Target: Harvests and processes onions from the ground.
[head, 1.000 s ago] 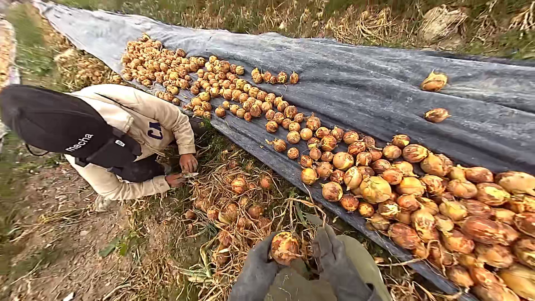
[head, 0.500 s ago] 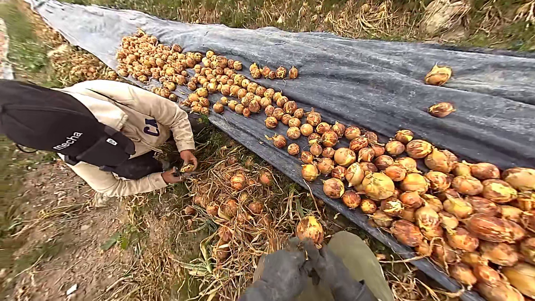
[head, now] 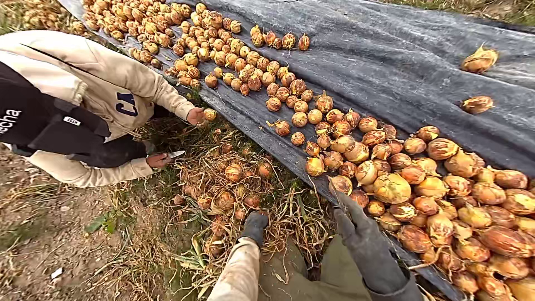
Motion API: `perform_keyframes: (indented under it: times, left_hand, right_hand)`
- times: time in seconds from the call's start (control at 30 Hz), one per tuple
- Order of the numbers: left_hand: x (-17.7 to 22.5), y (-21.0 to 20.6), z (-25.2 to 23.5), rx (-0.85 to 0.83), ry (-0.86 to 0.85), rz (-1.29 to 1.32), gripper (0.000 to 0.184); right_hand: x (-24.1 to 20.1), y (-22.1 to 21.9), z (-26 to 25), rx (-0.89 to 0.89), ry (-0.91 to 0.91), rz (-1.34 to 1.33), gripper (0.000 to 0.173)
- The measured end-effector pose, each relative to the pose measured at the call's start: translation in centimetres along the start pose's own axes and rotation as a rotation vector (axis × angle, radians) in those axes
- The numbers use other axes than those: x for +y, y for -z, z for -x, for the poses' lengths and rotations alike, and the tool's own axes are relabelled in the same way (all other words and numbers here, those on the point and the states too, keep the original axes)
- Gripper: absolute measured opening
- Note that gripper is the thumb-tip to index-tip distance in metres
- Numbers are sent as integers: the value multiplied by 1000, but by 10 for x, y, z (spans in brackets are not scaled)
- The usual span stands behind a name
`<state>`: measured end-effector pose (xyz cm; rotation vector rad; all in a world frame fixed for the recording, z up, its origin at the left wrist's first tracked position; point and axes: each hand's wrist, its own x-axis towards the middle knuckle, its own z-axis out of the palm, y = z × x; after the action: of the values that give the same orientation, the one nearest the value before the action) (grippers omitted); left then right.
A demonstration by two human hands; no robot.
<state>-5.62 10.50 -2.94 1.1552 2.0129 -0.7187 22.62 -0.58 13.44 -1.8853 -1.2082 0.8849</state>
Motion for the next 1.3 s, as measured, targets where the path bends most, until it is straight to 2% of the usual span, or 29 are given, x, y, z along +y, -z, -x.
perform_keyframes:
  times: [0.07,0.1,0.2,0.27,0.37,0.43,0.47,0.57,0.63,0.67,0.73,0.77,0.8,0.83,0.9,0.97,1.0,1.03,1.07,1.13,1.23,1.3]
  left_hand:
    - [0,-12,4,74,-23,-10,54]
    - [-1,-11,11,107,-75,-1,61]
    - [-18,3,49,239,-333,136,93]
    - [-37,12,85,254,-522,355,105]
    - [-50,30,144,267,-846,627,98]
    - [-50,40,184,294,-1026,537,84]
    - [-49,44,205,293,-1050,426,80]
    - [-52,43,249,236,-1015,110,93]
    - [-61,37,263,143,-950,23,100]
    - [-65,34,268,63,-883,29,97]
    - [-74,27,276,-122,-699,181,72]
    - [-77,26,278,-202,-612,279,51]
    - [-78,28,281,-254,-558,321,33]
    - [-77,32,283,-251,-548,284,27]
    - [-70,44,289,-105,-591,70,32]
    - [-55,58,304,25,-606,-175,32]
    - [-47,62,311,59,-610,-258,34]
    - [-40,63,317,72,-611,-330,37]
    - [-32,61,321,65,-607,-385,38]
    - [-19,49,323,10,-612,-484,36]
    - [-4,38,307,-117,-714,-582,33]
    - [7,46,288,-125,-704,-585,32]
  right_hand:
    - [17,-10,20,-108,-98,0,49]
    - [24,-14,28,-164,-109,26,50]
    - [33,-27,45,-285,-105,98,52]
    - [33,-40,52,-373,-135,93,54]
    - [11,-52,49,-520,-172,22,65]
    - [-2,-55,56,-502,-112,-135,68]
    - [-7,-57,63,-459,-77,-246,67]
    - [-31,-50,85,-372,-97,-475,56]
    - [-48,-28,94,-440,-117,-325,49]
    - [-37,-31,99,-399,-6,-195,48]
    - [-7,-43,109,-151,325,0,48]
    - [0,-42,111,-56,413,5,49]
    - [4,-38,111,-1,428,-37,50]
    - [6,-34,113,25,374,-95,49]
    - [12,-23,116,-52,136,-51,49]
    - [10,-11,113,-390,-87,189,55]
    - [6,-9,111,-553,-127,246,56]
    - [-2,-9,111,-635,-138,233,53]
    - [-10,-9,112,-648,-153,155,51]
    - [-19,-15,118,-559,-245,-116,46]
    - [4,-40,115,-475,-454,-391,58]
    - [17,-43,104,-438,-330,-304,61]
